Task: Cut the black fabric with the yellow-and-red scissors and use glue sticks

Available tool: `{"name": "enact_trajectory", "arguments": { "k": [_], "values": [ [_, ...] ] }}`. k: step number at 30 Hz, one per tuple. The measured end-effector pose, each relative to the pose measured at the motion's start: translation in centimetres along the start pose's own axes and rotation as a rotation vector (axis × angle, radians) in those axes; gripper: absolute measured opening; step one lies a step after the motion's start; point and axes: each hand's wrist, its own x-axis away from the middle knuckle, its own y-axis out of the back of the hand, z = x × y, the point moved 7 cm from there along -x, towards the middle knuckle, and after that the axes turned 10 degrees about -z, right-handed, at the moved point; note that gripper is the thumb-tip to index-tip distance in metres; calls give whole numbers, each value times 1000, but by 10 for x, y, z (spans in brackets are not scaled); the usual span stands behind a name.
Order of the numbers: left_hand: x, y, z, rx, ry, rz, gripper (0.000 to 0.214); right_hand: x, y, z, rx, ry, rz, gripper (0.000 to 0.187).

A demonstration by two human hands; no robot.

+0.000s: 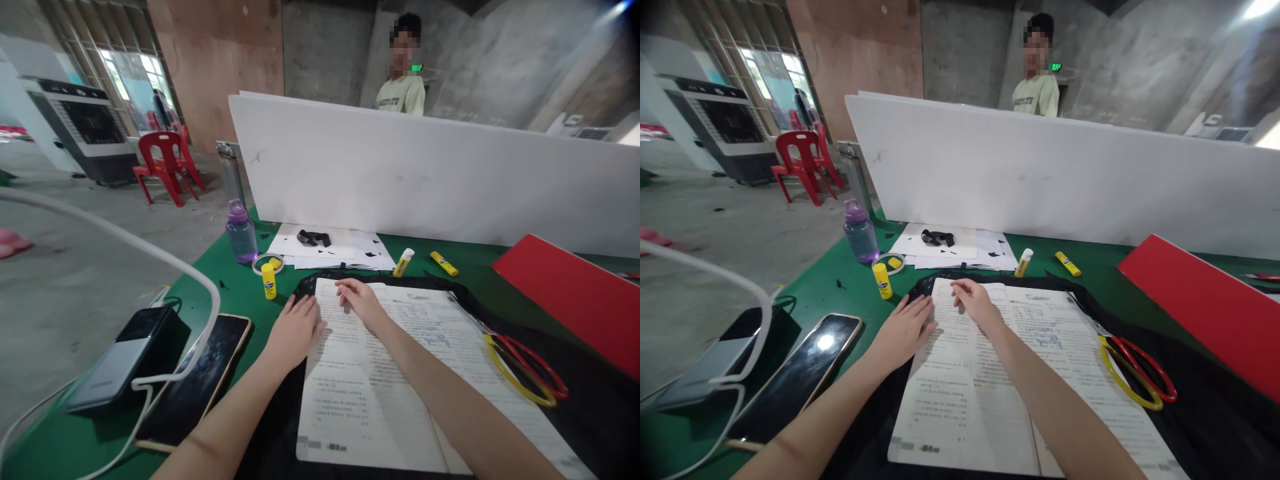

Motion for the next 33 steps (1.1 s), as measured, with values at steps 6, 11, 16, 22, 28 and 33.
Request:
{"name": "enact_trajectory", "arguments": {
  "k": [6, 11, 16, 22, 28, 33],
  "values": [
    [4, 7, 24, -196, 184, -101, 43, -8, 23, -5, 144, 28, -296, 23],
    [5, 6, 27, -212, 203, -99, 43, -14, 36, 7, 651, 241, -264, 29],
    [6, 6, 29, -215, 213, -108, 44, -25, 42, 9, 979, 321, -172, 36],
    [2, 12, 27, -192, 194, -157, 41, -22, 38, -2, 1065, 412, -181, 42],
    [-3, 13, 7, -6, -5, -166, 38, -19, 36, -3, 1062, 436, -156, 48],
    [0, -2, 2, 71, -80, -47, 40, -22, 38, -2, 1068, 412, -122, 49]
  ]
}}
